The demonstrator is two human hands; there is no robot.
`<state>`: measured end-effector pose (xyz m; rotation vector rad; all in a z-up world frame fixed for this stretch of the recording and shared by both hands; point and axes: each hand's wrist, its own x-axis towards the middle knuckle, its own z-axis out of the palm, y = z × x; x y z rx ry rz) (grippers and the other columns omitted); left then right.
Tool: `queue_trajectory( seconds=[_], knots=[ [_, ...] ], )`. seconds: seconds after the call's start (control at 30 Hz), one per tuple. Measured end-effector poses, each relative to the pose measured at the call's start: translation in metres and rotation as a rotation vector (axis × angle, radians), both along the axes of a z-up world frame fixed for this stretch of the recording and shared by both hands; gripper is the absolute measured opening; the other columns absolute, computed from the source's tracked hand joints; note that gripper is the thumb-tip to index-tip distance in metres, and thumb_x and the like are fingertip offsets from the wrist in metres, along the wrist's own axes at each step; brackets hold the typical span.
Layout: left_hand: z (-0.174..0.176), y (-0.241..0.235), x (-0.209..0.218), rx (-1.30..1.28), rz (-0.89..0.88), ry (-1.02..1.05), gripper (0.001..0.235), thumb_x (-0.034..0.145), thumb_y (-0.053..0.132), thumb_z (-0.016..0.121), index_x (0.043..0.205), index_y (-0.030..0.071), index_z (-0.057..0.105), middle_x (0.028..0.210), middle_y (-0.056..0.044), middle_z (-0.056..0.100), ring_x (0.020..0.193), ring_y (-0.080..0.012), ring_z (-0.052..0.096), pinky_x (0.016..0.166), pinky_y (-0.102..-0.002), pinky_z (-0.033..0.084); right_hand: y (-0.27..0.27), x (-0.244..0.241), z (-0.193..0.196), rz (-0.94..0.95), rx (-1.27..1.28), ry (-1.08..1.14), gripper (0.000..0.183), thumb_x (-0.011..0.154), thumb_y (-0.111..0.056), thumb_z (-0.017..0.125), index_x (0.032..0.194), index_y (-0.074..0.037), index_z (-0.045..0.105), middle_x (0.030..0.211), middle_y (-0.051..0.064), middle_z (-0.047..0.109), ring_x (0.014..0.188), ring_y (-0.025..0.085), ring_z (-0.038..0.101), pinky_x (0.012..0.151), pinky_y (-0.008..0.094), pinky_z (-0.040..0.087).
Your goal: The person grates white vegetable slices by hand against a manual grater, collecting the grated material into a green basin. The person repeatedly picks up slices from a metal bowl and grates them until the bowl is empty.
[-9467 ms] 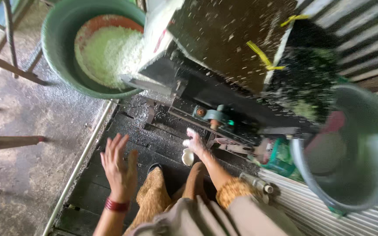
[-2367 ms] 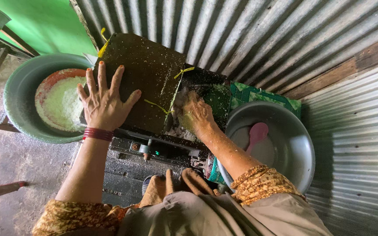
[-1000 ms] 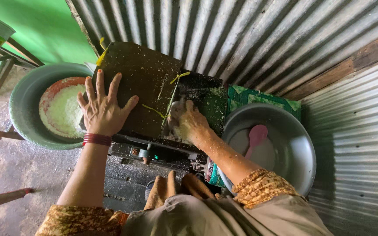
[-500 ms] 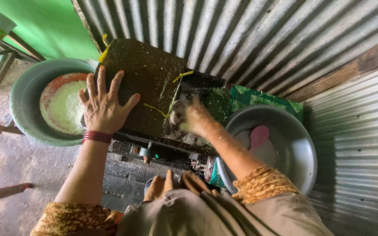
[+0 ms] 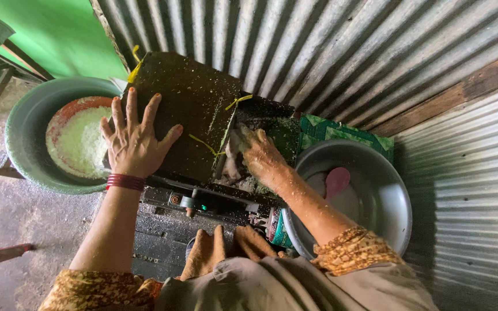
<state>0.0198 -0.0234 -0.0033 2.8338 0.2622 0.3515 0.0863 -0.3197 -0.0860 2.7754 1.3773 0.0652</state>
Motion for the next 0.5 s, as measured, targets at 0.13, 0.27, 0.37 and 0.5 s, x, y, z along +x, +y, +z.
queue_trajectory(
  seconds=[0.13,0.27,0.37,0.5],
  knots=[
    [0.002,0.001,0.003,0.006,0.01,0.0,0.081,0.089,0.07,0.058,0.157,0.028,0.044,0.167,-0.02,0.03,0.149,-0.0487,0.026,0.111,-0.071,0.022,0.004,0.0,-0.003,-0.016,0.49,0.115,0.108,0.072,-0.032,0.085,0.152,0.009,0.024,0.153,0.035,0.03,0.132,0.054,0.036,0.11,0.063,0.032],
    [0.0,0.0,-0.002,0.005,0.01,0.02,0.081,0.089,0.071,0.057,0.157,0.029,0.044,0.167,-0.02,0.029,0.149,-0.0487,0.027,0.111,-0.071,0.023,-0.004,0.002,-0.014,-0.274,0.314,0.265,0.087,0.095,-0.034,0.061,0.162,0.002,0.02,0.161,0.03,0.029,0.135,0.046,0.045,0.115,0.057,0.037],
    [0.001,0.001,0.002,0.011,0.008,0.009,0.081,0.09,0.071,0.057,0.157,0.028,0.044,0.167,-0.02,0.029,0.149,-0.049,0.027,0.112,-0.071,0.023,-0.008,0.012,-0.019,-0.333,0.047,0.213,0.073,0.105,-0.048,0.047,0.158,-0.003,0.024,0.157,0.024,0.035,0.139,0.048,0.042,0.112,0.061,0.035],
    [0.001,0.0,0.002,0.006,0.016,0.021,0.083,0.088,0.071,0.058,0.157,0.028,0.043,0.166,-0.02,0.029,0.148,-0.049,0.026,0.11,-0.072,0.022,0.005,0.009,-0.019,-0.207,0.013,0.042,0.073,0.106,-0.049,0.043,0.153,0.004,0.026,0.152,0.03,0.037,0.133,0.054,0.046,0.107,0.066,0.039]
  ],
)
